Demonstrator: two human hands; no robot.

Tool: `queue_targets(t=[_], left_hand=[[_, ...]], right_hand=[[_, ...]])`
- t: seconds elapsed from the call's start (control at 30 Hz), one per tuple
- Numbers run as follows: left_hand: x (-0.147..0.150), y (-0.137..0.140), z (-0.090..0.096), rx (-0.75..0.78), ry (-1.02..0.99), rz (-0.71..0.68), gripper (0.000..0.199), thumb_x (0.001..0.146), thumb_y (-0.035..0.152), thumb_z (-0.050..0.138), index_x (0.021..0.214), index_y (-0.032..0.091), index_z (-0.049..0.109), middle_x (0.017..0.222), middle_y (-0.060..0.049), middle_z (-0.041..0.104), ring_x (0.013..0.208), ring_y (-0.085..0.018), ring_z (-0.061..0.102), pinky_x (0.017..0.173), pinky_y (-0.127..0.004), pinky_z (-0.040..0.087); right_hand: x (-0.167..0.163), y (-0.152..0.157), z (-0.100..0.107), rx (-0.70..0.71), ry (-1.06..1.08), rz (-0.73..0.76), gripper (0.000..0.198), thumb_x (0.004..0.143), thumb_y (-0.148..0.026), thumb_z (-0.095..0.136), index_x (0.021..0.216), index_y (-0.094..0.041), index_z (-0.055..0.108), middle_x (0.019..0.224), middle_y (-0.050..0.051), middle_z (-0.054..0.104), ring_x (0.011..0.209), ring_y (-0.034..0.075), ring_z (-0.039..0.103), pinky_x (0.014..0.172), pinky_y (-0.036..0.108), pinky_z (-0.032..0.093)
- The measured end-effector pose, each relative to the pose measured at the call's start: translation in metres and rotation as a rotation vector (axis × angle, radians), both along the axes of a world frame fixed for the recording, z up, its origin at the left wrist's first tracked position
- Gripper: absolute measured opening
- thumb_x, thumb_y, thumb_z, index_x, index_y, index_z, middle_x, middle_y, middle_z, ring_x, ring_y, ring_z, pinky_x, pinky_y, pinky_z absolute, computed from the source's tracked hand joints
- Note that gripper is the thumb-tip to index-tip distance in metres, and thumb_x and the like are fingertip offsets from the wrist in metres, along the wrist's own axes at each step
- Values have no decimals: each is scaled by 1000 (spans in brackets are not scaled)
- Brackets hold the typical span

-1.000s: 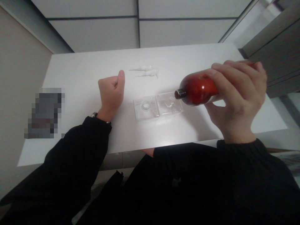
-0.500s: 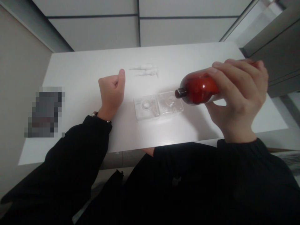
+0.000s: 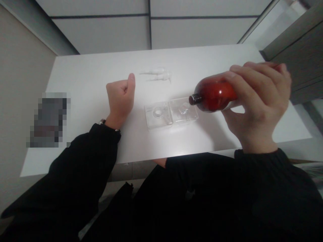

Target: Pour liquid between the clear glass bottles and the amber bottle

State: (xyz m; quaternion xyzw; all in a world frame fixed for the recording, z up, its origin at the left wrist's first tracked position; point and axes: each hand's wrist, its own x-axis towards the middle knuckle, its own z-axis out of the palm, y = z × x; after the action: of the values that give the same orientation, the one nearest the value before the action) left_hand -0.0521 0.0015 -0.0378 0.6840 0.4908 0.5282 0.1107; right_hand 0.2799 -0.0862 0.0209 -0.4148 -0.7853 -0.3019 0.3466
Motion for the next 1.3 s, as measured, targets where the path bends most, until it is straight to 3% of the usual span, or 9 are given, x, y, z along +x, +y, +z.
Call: queue_targets(t=[0.2, 1.3], left_hand=[[0, 0, 0, 14, -12, -4, 72, 103, 54, 55, 50, 22, 19, 47, 3, 15, 46, -12, 13, 57, -43, 11], [0, 1, -2, 14, -27, 19, 73, 101, 56, 57, 49, 21, 20, 45, 2, 15, 47, -12, 13, 55, -43, 11]], right_hand=[[-2, -1, 1, -10, 10, 12, 42, 98, -17, 59, 139, -24, 64, 134, 5, 73, 126, 27, 70, 112, 57, 53], [0, 1, -1, -12, 30, -9, 48, 99, -26, 59, 146, -36, 59, 138, -3, 72, 130, 21, 68, 115, 48, 53]])
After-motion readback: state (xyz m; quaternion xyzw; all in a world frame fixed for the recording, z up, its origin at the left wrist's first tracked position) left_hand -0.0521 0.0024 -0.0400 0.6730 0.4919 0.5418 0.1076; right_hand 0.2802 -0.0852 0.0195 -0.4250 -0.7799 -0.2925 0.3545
